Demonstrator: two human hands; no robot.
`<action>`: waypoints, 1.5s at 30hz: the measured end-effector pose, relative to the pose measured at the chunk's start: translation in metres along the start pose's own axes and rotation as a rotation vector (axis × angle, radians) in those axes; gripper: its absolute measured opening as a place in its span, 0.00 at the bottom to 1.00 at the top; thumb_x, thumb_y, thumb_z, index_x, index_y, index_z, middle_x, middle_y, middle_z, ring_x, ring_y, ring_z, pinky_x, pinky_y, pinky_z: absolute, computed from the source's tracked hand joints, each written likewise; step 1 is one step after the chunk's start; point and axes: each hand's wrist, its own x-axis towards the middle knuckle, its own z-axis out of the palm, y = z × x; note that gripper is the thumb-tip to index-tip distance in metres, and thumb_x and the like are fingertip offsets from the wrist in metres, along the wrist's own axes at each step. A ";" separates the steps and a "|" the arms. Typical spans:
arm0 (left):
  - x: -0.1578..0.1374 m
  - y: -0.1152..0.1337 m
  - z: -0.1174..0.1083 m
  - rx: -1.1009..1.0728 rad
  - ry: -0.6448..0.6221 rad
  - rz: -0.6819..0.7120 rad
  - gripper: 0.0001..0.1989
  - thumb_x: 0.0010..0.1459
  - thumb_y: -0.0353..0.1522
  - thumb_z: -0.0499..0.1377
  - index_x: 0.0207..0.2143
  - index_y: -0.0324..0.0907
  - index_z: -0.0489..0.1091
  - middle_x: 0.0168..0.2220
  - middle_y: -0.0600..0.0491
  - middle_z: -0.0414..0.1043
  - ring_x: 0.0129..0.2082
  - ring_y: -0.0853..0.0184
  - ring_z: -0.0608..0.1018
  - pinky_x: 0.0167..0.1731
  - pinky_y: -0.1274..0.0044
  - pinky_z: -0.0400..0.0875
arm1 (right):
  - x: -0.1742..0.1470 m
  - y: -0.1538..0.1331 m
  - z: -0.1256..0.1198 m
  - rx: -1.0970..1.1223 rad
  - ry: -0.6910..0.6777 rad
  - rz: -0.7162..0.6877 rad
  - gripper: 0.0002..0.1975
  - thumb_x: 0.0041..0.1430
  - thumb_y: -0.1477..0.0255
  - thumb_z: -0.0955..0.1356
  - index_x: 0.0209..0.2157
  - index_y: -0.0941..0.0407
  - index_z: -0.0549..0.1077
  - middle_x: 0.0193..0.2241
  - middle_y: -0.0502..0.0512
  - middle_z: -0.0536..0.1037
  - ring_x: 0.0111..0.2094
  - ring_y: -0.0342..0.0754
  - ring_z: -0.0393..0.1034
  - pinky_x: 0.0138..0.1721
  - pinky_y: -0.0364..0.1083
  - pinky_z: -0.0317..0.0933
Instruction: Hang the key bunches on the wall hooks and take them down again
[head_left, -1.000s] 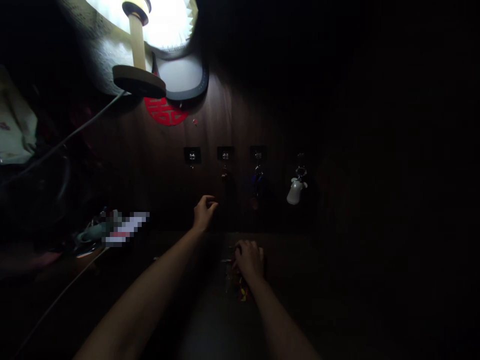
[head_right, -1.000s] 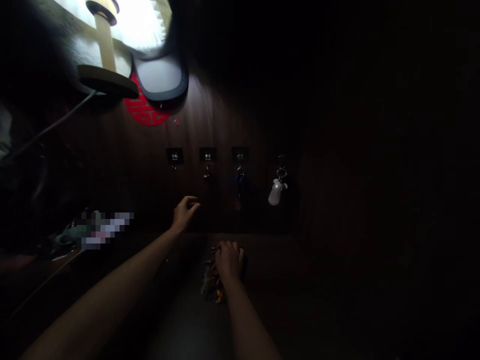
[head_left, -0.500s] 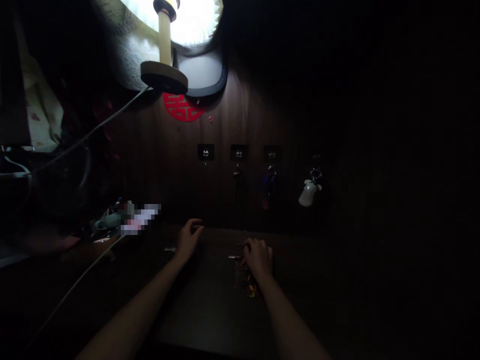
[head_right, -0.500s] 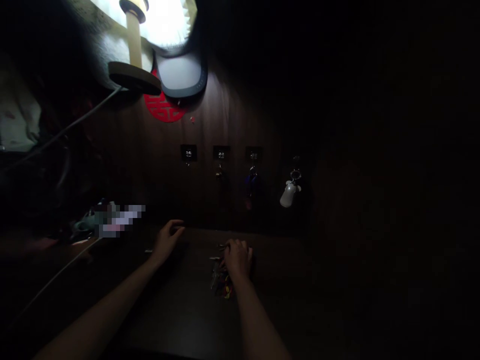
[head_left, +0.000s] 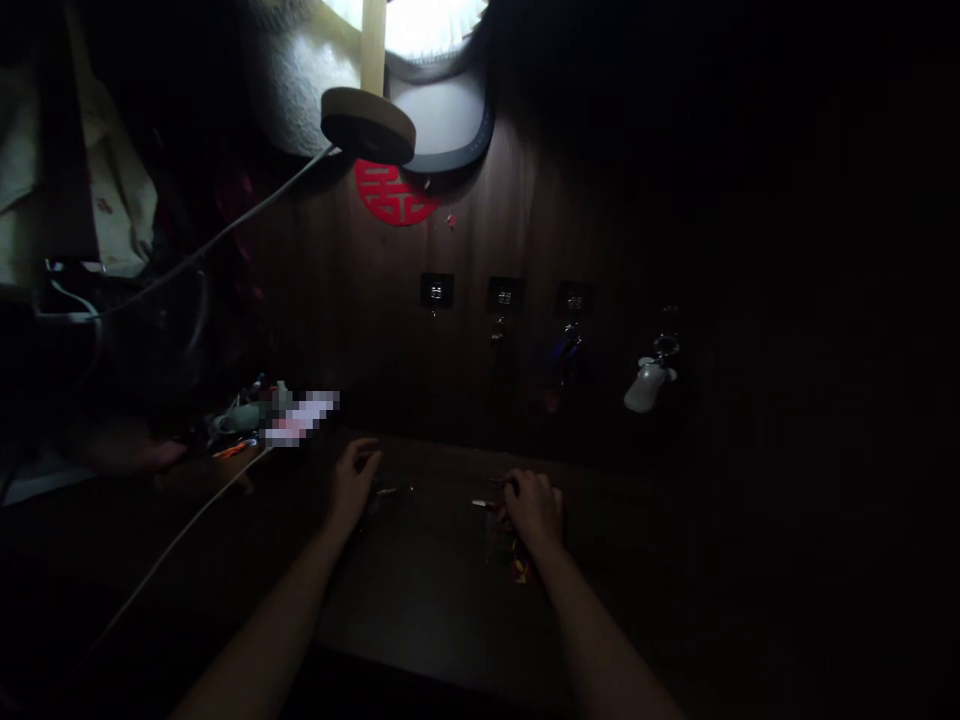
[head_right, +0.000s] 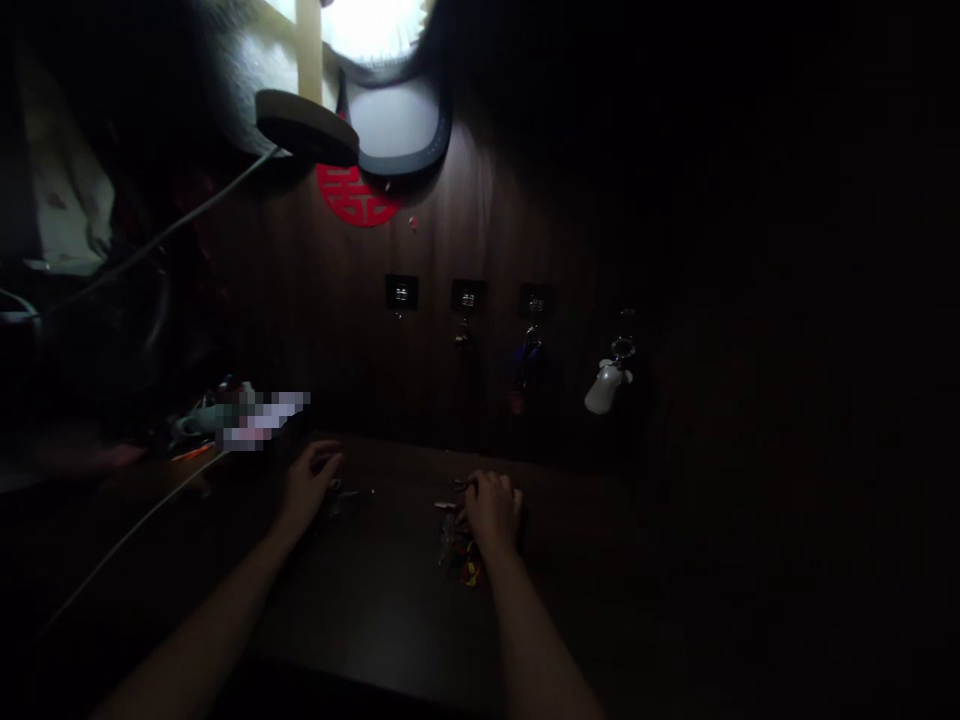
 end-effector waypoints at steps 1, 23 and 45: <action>-0.001 -0.002 -0.002 0.018 -0.003 -0.003 0.13 0.49 0.38 0.56 0.36 0.41 0.68 0.35 0.50 0.74 0.38 0.62 0.76 0.40 0.71 0.69 | 0.000 0.000 0.000 0.000 -0.004 0.001 0.10 0.56 0.73 0.61 0.34 0.53 0.73 0.36 0.53 0.76 0.42 0.50 0.63 0.40 0.48 0.49; -0.020 0.002 0.002 0.333 -0.571 0.237 0.09 0.53 0.36 0.54 0.31 0.47 0.73 0.34 0.53 0.76 0.37 0.62 0.75 0.42 0.72 0.64 | -0.006 -0.016 -0.008 0.133 0.162 -0.126 0.11 0.57 0.74 0.59 0.34 0.53 0.73 0.34 0.52 0.76 0.40 0.48 0.63 0.48 0.49 0.44; -0.030 0.023 0.032 -0.056 -0.396 -0.214 0.09 0.45 0.36 0.57 0.26 0.40 0.73 0.27 0.53 0.76 0.31 0.63 0.77 0.34 0.74 0.69 | -0.029 -0.052 0.008 0.466 -0.154 -0.499 0.17 0.53 0.73 0.66 0.46 0.53 0.65 0.39 0.53 0.74 0.42 0.47 0.67 0.46 0.48 0.55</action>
